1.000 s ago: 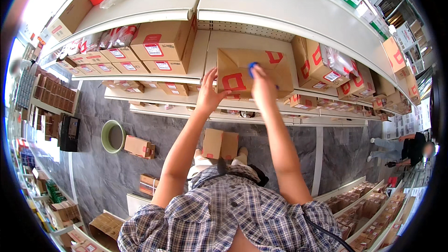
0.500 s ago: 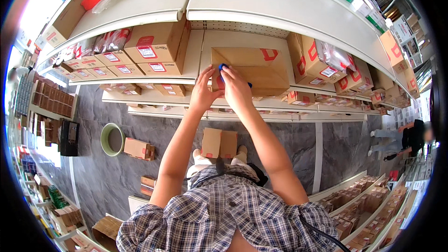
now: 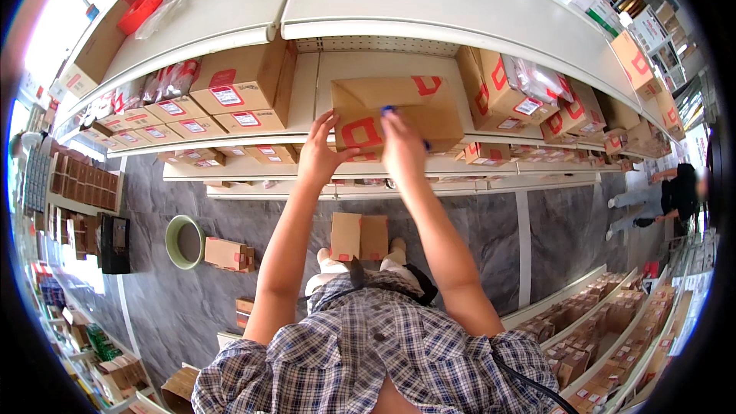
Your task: The person cleans inventory on shelves by taking cardboard boxes down and wiping them with a cloth.
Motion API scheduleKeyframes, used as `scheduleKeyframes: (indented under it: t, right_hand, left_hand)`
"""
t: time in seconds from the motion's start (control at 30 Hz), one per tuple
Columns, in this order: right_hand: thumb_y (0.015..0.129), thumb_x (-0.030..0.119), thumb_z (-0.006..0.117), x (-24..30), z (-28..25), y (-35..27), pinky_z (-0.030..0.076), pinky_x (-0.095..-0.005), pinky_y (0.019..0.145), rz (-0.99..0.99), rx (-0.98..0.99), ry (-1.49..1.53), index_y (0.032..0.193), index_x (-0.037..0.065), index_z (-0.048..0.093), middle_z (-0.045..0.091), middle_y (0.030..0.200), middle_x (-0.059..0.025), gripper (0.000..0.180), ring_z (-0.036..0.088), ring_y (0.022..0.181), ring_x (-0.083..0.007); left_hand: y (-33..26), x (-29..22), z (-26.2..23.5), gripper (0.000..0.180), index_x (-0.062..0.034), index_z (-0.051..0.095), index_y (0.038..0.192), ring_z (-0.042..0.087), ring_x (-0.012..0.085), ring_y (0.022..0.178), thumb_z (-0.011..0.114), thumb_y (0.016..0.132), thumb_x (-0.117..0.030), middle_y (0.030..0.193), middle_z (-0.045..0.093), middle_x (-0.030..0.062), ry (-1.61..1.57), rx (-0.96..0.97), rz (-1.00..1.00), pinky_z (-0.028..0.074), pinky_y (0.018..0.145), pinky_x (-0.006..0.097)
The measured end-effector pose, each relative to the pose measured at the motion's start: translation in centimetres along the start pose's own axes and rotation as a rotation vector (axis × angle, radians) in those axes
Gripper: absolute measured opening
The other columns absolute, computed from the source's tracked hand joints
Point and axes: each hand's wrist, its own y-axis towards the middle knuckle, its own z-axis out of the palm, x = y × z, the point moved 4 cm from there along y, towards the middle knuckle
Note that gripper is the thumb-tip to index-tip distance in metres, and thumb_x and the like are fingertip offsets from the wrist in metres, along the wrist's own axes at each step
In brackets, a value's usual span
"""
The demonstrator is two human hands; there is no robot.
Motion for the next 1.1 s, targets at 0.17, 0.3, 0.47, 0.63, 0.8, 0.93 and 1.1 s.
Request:
scheduleKeyframes:
  t: [0.17, 0.3, 0.47, 0.63, 0.8, 0.93, 1.1]
  right_hand:
    - [0.083, -0.005, 0.049, -1.5, -1.1, -1.0, 0.044, -0.0386, 0.096, 0.034, -0.009, 0.167, 0.109, -0.003, 0.059, 0.059, 0.117, -0.0164, 0.028, 0.055, 0.112, -0.0314]
    - [0.084, -0.004, 0.050, -7.3, -4.9, -2.3, 0.043, -0.0387, 0.097, 0.186, -0.173, -0.045, 0.115, -0.003, 0.055, 0.056, 0.122, -0.0169, 0.032, 0.053, 0.115, -0.0320]
    - [0.086, -0.002, 0.048, -7.2, -4.0, -2.6, 0.040, -0.0383, 0.101, 0.315, -0.250, -0.181, 0.116, -0.004, 0.055, 0.056, 0.122, -0.0163, 0.030, 0.048, 0.120, -0.0311]
    - [0.085, -0.002, 0.050, -9.3, -5.0, -1.8, 0.045, -0.0376, 0.094, 0.241, -0.098, 0.015, 0.114, 0.001, 0.059, 0.058, 0.120, -0.0142, 0.031, 0.054, 0.112, -0.0306]
    - [0.084, -0.003, 0.051, -12.9, -3.9, 4.0, 0.047, -0.0374, 0.092, 0.115, 0.127, 0.170, 0.109, -0.001, 0.061, 0.060, 0.118, -0.0153, 0.027, 0.057, 0.108, -0.0323]
    - [0.086, -0.002, 0.050, -16.0, -1.9, 8.8, 0.045, -0.0348, 0.095, 0.089, 0.157, 0.212, 0.113, 0.001, 0.059, 0.058, 0.121, -0.0147, 0.029, 0.055, 0.112, -0.0318]
    - [0.087, -0.001, 0.052, -13.7, -2.7, 6.6, 0.044, -0.0351, 0.096, 0.083, 0.152, 0.270, 0.113, 0.001, 0.059, 0.058, 0.122, -0.0145, 0.028, 0.054, 0.114, -0.0310]
  left_hand:
    - [-0.1, -0.2, -0.7, 0.073, -0.0064, 0.056, 0.118, 0.055, 0.0276, 0.111, 0.084, 0.057, -0.035, 0.129, 0.051, 0.0041, 0.145, -0.012, 0.036, 0.048, 0.090, 0.039]
    - [0.1, 0.0, -0.7, 0.074, -0.0070, 0.056, 0.118, 0.056, 0.0270, 0.110, 0.084, 0.056, -0.036, 0.129, 0.051, 0.0034, 0.183, -0.016, 0.044, 0.048, 0.090, 0.038]
    - [0.2, -0.1, -0.8, 0.073, -0.0042, 0.056, 0.117, 0.057, 0.0278, 0.108, 0.085, 0.056, -0.033, 0.129, 0.052, 0.0076, 0.140, 0.027, 0.019, 0.051, 0.085, 0.037]
    - [-0.1, -0.6, -1.1, 0.074, -0.0044, 0.054, 0.120, 0.055, 0.0287, 0.111, 0.084, 0.058, -0.032, 0.129, 0.052, 0.0081, 0.204, 0.000, 0.101, 0.048, 0.089, 0.038]
    - [-0.2, 0.1, -0.8, 0.072, -0.0064, 0.056, 0.120, 0.053, 0.0262, 0.115, 0.083, 0.058, -0.033, 0.133, 0.051, 0.0078, 0.191, 0.006, 0.110, 0.045, 0.093, 0.038]
    - [0.0, -0.6, -0.6, 0.072, -0.0064, 0.056, 0.119, 0.053, 0.0253, 0.116, 0.083, 0.058, -0.034, 0.133, 0.052, 0.0069, 0.202, 0.005, 0.128, 0.044, 0.094, 0.038]
    - [-0.4, 0.1, -0.8, 0.074, -0.0099, 0.056, 0.121, 0.056, 0.0208, 0.112, 0.078, 0.061, -0.048, 0.131, 0.053, 0.0012, 0.311, -0.015, 0.041, 0.041, 0.097, 0.042]
